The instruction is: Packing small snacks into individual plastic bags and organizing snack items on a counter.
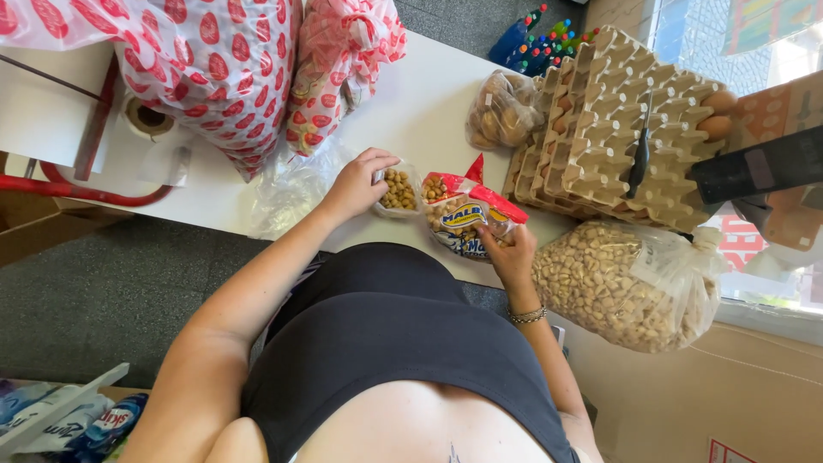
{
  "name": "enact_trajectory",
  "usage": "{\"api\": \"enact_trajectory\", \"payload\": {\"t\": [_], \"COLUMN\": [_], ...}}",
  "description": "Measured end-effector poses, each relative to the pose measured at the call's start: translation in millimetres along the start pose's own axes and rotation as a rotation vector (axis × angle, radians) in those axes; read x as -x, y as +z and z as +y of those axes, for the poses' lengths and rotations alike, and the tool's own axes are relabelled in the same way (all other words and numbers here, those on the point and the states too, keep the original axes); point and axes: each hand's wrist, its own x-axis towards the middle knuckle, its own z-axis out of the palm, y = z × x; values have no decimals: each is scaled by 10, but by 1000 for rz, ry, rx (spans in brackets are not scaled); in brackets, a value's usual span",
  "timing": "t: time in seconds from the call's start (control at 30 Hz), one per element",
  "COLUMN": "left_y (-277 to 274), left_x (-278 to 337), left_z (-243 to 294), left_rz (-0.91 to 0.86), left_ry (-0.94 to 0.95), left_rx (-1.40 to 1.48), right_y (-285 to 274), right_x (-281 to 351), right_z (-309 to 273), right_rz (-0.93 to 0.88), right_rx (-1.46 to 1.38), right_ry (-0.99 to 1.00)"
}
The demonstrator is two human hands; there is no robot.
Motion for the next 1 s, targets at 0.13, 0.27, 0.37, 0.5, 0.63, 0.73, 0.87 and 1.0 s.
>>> {"api": "enact_trajectory", "payload": {"t": [0.13, 0.27, 0.37, 0.5, 0.63, 0.73, 0.87, 1.0], "left_y": [-62, -81, -58, -50, -81, -84, -96, -111], "left_x": [28, 31, 27, 42, 57, 61, 53, 57], "left_z": [131, 241, 220, 199, 211, 212, 227, 246], "left_rz": [-40, -74, -83, -86, -104, -104, -110, -120], "left_ry": [4, 0, -5, -19, -28, -33, -25, -32], "left_rx": [-17, -23, -19, -17, -39, -49, -57, -40], "right_y": [-129, -166, -210, -207, -166, -173, -196, -241], "right_x": [-242, -358, -524, -668, -759, -779, -813, -805], "right_z": [-908, -934, -1136, -1409, -1535, -1609, -1662, -1649], "right_rz": [-54, -182, -329, -393, -466, -478, -478, -458], "right_rx": [47, 268, 502, 650, 743, 755, 758, 736], "right_ry": [-89, -194, -255, -322, -379, -392, -374, -368]}}
